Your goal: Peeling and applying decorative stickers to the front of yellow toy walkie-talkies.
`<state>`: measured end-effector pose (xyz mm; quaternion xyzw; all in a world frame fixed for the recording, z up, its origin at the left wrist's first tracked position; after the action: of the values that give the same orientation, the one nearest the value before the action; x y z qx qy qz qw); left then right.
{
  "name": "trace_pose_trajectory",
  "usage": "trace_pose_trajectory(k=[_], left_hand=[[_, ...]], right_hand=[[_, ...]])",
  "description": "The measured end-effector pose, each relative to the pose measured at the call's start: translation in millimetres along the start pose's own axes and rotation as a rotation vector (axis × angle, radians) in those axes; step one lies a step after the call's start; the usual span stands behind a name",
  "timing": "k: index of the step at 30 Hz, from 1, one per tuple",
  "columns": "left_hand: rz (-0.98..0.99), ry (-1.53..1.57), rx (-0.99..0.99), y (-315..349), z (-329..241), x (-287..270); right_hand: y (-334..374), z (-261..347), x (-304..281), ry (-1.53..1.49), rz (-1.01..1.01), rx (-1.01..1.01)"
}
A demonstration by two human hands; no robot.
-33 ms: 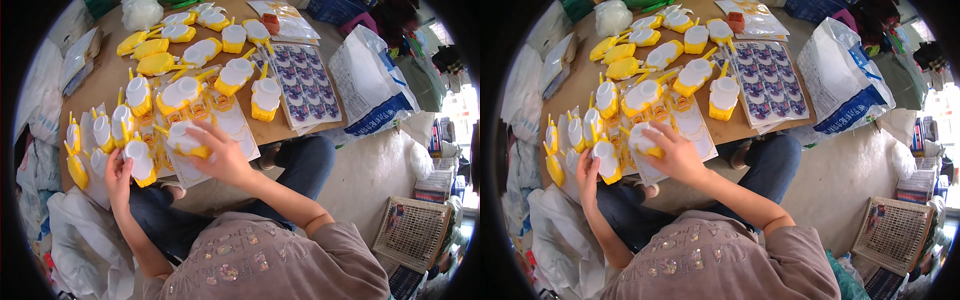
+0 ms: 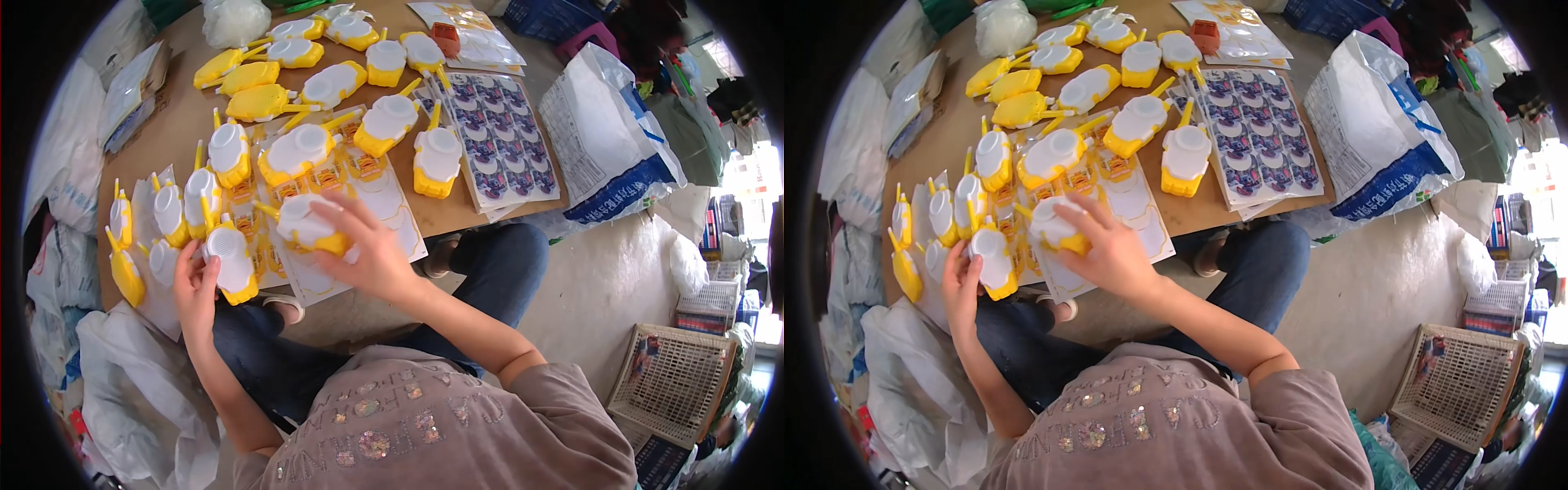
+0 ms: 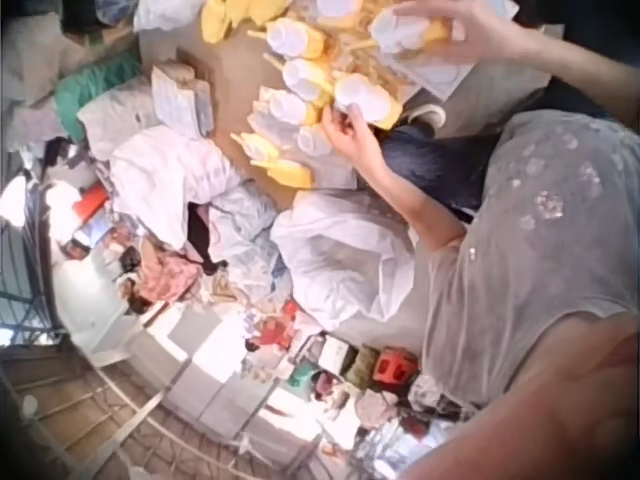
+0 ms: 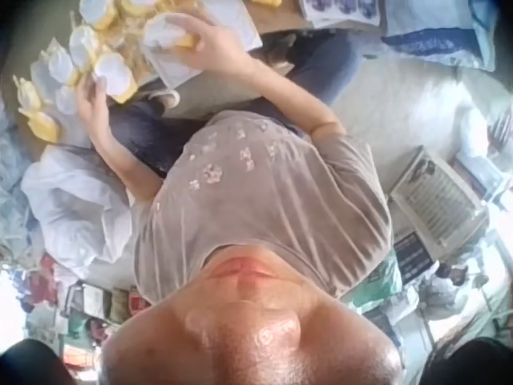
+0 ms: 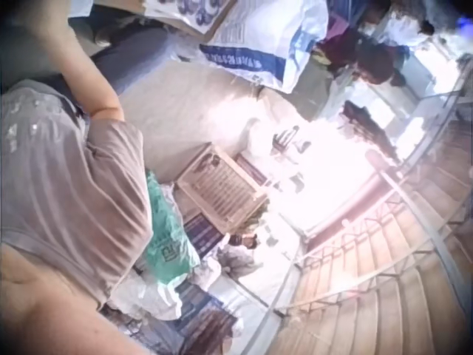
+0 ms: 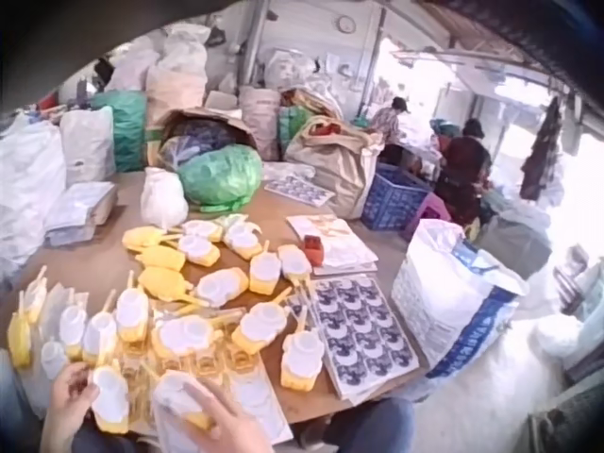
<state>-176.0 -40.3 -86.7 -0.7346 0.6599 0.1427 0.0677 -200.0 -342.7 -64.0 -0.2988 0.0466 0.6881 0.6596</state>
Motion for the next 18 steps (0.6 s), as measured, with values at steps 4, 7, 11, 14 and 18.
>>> trace_pose_trajectory(k=[4,7,11,14,18], left_hand=[[0.092,0.006,-0.035,15.6,-19.0,19.1],[0.153,0.038,-0.064,22.1,-17.8,29.9],[0.112,0.059,-0.038,24.5,-18.6,31.6],[0.102,0.001,-0.029,20.1,-18.8,34.6],[0.004,-0.231,0.117,12.1,-19.3,37.7]], right_hand=[[2.5,-9.8,-15.9,-0.043,-0.106,-0.013],[12.2,-11.6,-22.7,-0.02,-0.079,0.091],[16.4,-9.0,-16.3,0.132,-0.074,-0.006],[20.2,-5.9,-4.7,0.185,-0.033,0.019],[18.4,12.5,6.1,0.022,0.068,0.051]])
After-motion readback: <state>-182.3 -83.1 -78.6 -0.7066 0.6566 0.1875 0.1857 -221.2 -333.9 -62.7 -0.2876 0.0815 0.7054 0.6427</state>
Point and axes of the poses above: each hand's wrist, its own y-axis away from the middle knuckle, its own x-axis out of the palm, z = x × y, the point moved 1 cm from there along -y, towards the middle knuckle
